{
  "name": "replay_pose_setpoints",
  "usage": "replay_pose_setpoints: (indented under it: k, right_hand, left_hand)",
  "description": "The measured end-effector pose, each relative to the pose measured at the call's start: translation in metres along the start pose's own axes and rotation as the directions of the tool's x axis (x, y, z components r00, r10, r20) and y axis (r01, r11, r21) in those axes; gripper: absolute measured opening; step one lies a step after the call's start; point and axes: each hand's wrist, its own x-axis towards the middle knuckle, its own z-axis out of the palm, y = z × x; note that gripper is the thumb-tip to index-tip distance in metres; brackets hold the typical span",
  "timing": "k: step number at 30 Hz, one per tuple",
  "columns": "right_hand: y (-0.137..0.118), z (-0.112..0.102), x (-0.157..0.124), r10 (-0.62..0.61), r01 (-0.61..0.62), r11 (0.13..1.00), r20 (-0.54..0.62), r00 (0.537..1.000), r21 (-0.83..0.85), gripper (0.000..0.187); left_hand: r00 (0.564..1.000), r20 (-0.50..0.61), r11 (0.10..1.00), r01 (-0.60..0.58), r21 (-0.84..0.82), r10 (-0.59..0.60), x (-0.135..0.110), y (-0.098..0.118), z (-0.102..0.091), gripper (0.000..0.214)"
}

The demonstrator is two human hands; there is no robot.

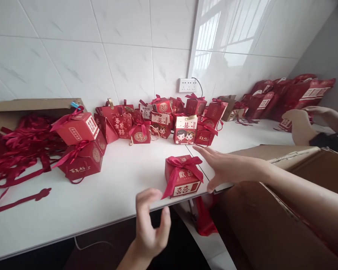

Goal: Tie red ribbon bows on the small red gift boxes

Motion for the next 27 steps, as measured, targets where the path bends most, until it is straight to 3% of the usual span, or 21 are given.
replay_pose_setpoints:
  k: [2,5,7,10,12,15,16,18,21,23,25,26,27]
  right_hand:
    - [-0.009,0.005,0.001,-0.027,0.027,1.000,0.039,0.999,0.008,0.122]
    - [-0.016,0.014,0.011,-0.073,0.072,0.995,0.018,0.997,0.064,0.116]
    - [-0.014,0.015,0.018,-0.095,0.096,0.987,-0.014,0.995,0.133,0.105]
    - [-0.004,0.012,0.020,-0.058,0.077,0.927,-0.064,0.996,0.368,0.091]
    - [0.003,0.009,0.015,-0.034,0.051,0.737,-0.039,0.999,0.674,0.078]
    - [0.010,0.009,0.000,0.008,-0.024,0.245,0.022,1.000,0.969,0.052]
    - [0.011,0.010,-0.007,0.041,-0.034,0.119,0.029,0.999,0.992,0.049]
    - [0.012,0.012,-0.022,0.103,-0.034,-0.032,0.037,0.994,0.999,0.045]
    - [0.015,0.015,-0.046,0.136,-0.020,-0.108,0.035,0.990,0.994,0.046]
    - [0.020,0.015,-0.062,0.144,0.003,-0.106,0.012,0.989,0.994,0.047]
    - [0.030,0.012,-0.081,0.211,0.102,-0.063,-0.087,0.974,0.993,0.046]
    - [0.038,0.011,-0.092,0.281,0.183,-0.009,-0.174,0.944,0.983,0.045]
    - [0.049,0.009,-0.104,0.366,0.273,0.083,-0.284,0.886,0.958,0.045]
  left_hand:
    - [0.982,-0.010,0.982,0.190,-0.025,-0.190,0.016,-0.007,0.002,0.032]
    - [0.875,0.126,0.873,0.480,-0.087,-0.468,0.033,-0.013,0.008,0.031]
    - [0.833,0.130,0.814,0.553,-0.176,-0.538,0.036,-0.016,0.012,0.034]
    - [0.816,-0.018,0.779,0.544,-0.311,-0.577,0.031,-0.022,0.014,0.032]
    - [0.798,-0.058,0.768,0.554,-0.321,-0.599,0.027,-0.025,0.014,0.028]
    - [0.796,-0.002,0.770,0.585,-0.255,-0.606,0.025,-0.023,0.020,0.025]
    - [0.804,0.033,0.779,0.584,-0.230,-0.593,0.025,-0.020,0.024,0.024]
    - [0.835,0.104,0.811,0.549,-0.201,-0.540,0.025,-0.013,0.037,0.022]
    - [0.902,0.180,0.881,0.426,-0.207,-0.393,0.026,0.002,0.064,0.016]
    - [0.941,0.219,0.922,0.308,-0.233,-0.258,0.027,0.012,0.082,0.011]
    - [0.962,0.260,0.949,0.156,-0.272,-0.084,0.028,0.025,0.100,0.012]
    - [0.958,0.285,0.955,0.061,-0.289,0.025,0.030,0.032,0.108,0.015]
    - [0.939,0.315,0.953,-0.042,-0.299,0.140,0.031,0.039,0.116,0.020]
